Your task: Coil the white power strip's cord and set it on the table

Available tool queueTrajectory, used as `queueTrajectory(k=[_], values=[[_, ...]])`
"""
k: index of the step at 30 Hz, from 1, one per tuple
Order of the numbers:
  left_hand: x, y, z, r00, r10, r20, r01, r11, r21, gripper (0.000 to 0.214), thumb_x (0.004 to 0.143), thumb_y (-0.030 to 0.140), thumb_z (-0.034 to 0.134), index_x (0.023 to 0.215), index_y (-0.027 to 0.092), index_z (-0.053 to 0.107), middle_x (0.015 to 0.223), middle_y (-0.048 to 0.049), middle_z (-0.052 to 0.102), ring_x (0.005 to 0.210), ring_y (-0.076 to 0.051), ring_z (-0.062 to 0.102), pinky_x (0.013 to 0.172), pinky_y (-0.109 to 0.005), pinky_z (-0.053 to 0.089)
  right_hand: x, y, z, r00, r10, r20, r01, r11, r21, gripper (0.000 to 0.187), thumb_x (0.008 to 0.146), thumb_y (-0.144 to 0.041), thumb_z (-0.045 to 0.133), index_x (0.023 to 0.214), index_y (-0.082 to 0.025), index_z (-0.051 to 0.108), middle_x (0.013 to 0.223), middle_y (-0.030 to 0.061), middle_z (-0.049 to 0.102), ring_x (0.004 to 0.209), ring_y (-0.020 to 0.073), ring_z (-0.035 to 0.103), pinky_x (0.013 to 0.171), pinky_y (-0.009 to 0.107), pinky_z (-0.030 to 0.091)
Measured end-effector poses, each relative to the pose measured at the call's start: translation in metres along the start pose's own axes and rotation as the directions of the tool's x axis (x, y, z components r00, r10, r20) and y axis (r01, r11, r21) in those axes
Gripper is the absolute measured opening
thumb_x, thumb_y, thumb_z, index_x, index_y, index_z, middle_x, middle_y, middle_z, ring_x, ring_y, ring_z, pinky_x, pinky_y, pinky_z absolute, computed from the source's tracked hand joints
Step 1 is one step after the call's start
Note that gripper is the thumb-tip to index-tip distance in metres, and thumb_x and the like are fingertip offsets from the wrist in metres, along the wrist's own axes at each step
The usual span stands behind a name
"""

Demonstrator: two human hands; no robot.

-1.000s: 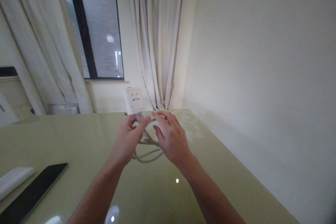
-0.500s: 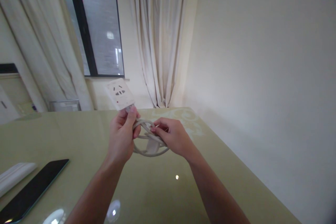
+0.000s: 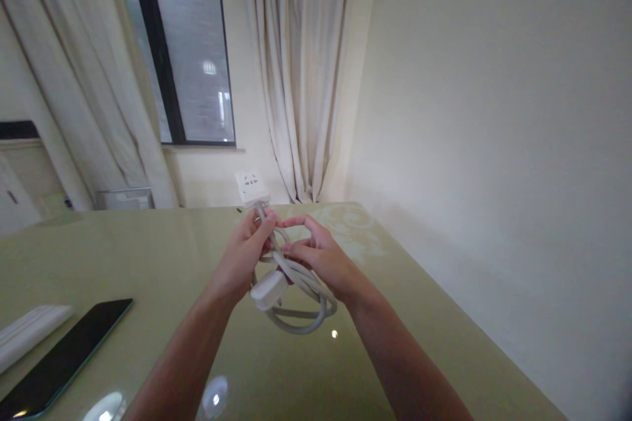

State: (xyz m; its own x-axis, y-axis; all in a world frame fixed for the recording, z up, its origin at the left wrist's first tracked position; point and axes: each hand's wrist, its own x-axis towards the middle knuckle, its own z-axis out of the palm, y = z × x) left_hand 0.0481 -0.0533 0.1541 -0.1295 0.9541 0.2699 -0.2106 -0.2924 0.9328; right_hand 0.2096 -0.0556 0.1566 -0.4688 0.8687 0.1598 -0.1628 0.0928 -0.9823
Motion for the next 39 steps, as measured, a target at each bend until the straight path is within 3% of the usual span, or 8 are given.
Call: queueTrajectory(k=[4, 10, 15, 18, 22, 25, 31, 39], values=[[0.000, 0.005, -0.017, 0.980, -0.056, 0.193, 0.055, 0.998, 0.010, 0.059, 0.074, 0.041, 0.093, 0.119, 0.021, 0.061, 0.098, -0.0021, 0.072, 0.071, -0.013, 0.067, 0.064, -0.024, 0.055, 0.005, 0.004, 0.002, 1.000, 0.017, -0.009, -0.016, 0.991, 0.131, 0.066, 0.078, -0.031, 0.079, 0.136, -0.024, 0.049, 0.065, -0.0059, 0.070, 0.051, 0.0146, 0.062, 0.054, 0.024, 0.050], [0.003, 0.006, -0.042, 0.873, -0.127, 0.470, 0.173, 0.983, -0.056, 0.084, 0.064, 0.031, 0.099, 0.134, 0.026, 0.053, 0.121, -0.0121, 0.073, 0.102, -0.028, 0.076, 0.084, -0.035, 0.061, 0.007, 0.005, 0.003, 1.000, 0.010, -0.028, -0.006, 0.989, 0.150, 0.072, 0.074, -0.032, 0.083, 0.138, -0.026, 0.049, 0.069, -0.0056, 0.071, 0.052, 0.0137, 0.061, 0.054, 0.024, 0.050], [0.003, 0.008, -0.042, 0.898, -0.074, 0.433, 0.051, 0.997, 0.064, 0.078, 0.070, 0.020, 0.095, 0.131, 0.026, 0.048, 0.124, -0.0113, 0.072, 0.105, -0.026, 0.075, 0.090, -0.039, 0.061, 0.008, 0.005, -0.003, 0.998, -0.001, -0.065, 0.008, 0.995, 0.102, 0.057, 0.075, -0.033, 0.082, 0.127, -0.024, 0.060, 0.063, -0.0065, 0.068, 0.050, 0.0131, 0.061, 0.052, 0.023, 0.048], [0.001, 0.018, -0.037, 0.952, 0.043, 0.301, -0.078, 0.992, 0.104, 0.077, 0.065, 0.019, 0.095, 0.124, 0.026, 0.045, 0.114, -0.0077, 0.074, 0.092, -0.024, 0.077, 0.073, -0.032, 0.062, 0.003, -0.003, -0.008, 0.997, -0.046, -0.065, 0.051, 0.996, 0.077, 0.036, 0.085, -0.044, 0.078, 0.110, -0.018, 0.073, 0.080, 0.0020, 0.077, 0.067, 0.0144, 0.069, 0.063, 0.025, 0.054], [-0.001, 0.027, -0.035, 0.977, 0.161, 0.139, -0.184, 0.967, 0.178, 0.081, 0.066, 0.022, 0.093, 0.129, 0.027, 0.042, 0.106, -0.0055, 0.074, 0.082, -0.022, 0.075, 0.051, -0.020, 0.050, -0.006, -0.012, -0.012, 0.990, -0.138, 0.038, 0.140, 0.989, -0.046, 0.053, 0.075, -0.041, 0.091, 0.121, -0.020, 0.076, 0.111, 0.0065, 0.079, 0.099, 0.0207, 0.074, 0.091, 0.034, 0.058], [-0.001, 0.027, -0.035, 0.974, 0.176, 0.141, -0.201, 0.961, 0.190, 0.084, 0.067, 0.021, 0.093, 0.132, 0.028, 0.041, 0.105, -0.0053, 0.074, 0.082, -0.022, 0.076, 0.053, -0.021, 0.052, -0.008, -0.012, -0.013, 0.982, -0.185, 0.037, 0.188, 0.977, -0.096, 0.071, 0.066, -0.029, 0.097, 0.132, -0.024, 0.071, 0.115, 0.0049, 0.079, 0.099, 0.0215, 0.074, 0.095, 0.039, 0.058], [-0.001, 0.026, -0.034, 0.968, 0.197, 0.156, -0.214, 0.972, 0.100, 0.089, 0.069, 0.022, 0.092, 0.141, 0.025, 0.040, 0.104, -0.0043, 0.074, 0.085, -0.019, 0.076, 0.080, -0.030, 0.062, -0.007, -0.012, -0.015, 0.955, -0.294, 0.041, 0.296, 0.932, -0.208, 0.047, 0.084, -0.029, 0.083, 0.129, -0.023, 0.073, 0.116, 0.0052, 0.079, 0.101, 0.0206, 0.074, 0.093, 0.037, 0.058], [-0.008, 0.028, -0.040, 0.932, 0.114, 0.344, -0.158, 0.982, 0.103, 0.099, 0.069, 0.014, 0.091, 0.150, 0.031, 0.038, 0.109, -0.0032, 0.070, 0.091, -0.020, 0.076, 0.084, -0.032, 0.062, -0.001, -0.006, -0.015, 0.959, -0.284, -0.013, 0.279, 0.948, -0.154, 0.045, 0.080, -0.016, 0.072, 0.125, -0.022, 0.074, 0.085, -0.0003, 0.077, 0.073, 0.0149, 0.069, 0.071, 0.029, 0.057]])
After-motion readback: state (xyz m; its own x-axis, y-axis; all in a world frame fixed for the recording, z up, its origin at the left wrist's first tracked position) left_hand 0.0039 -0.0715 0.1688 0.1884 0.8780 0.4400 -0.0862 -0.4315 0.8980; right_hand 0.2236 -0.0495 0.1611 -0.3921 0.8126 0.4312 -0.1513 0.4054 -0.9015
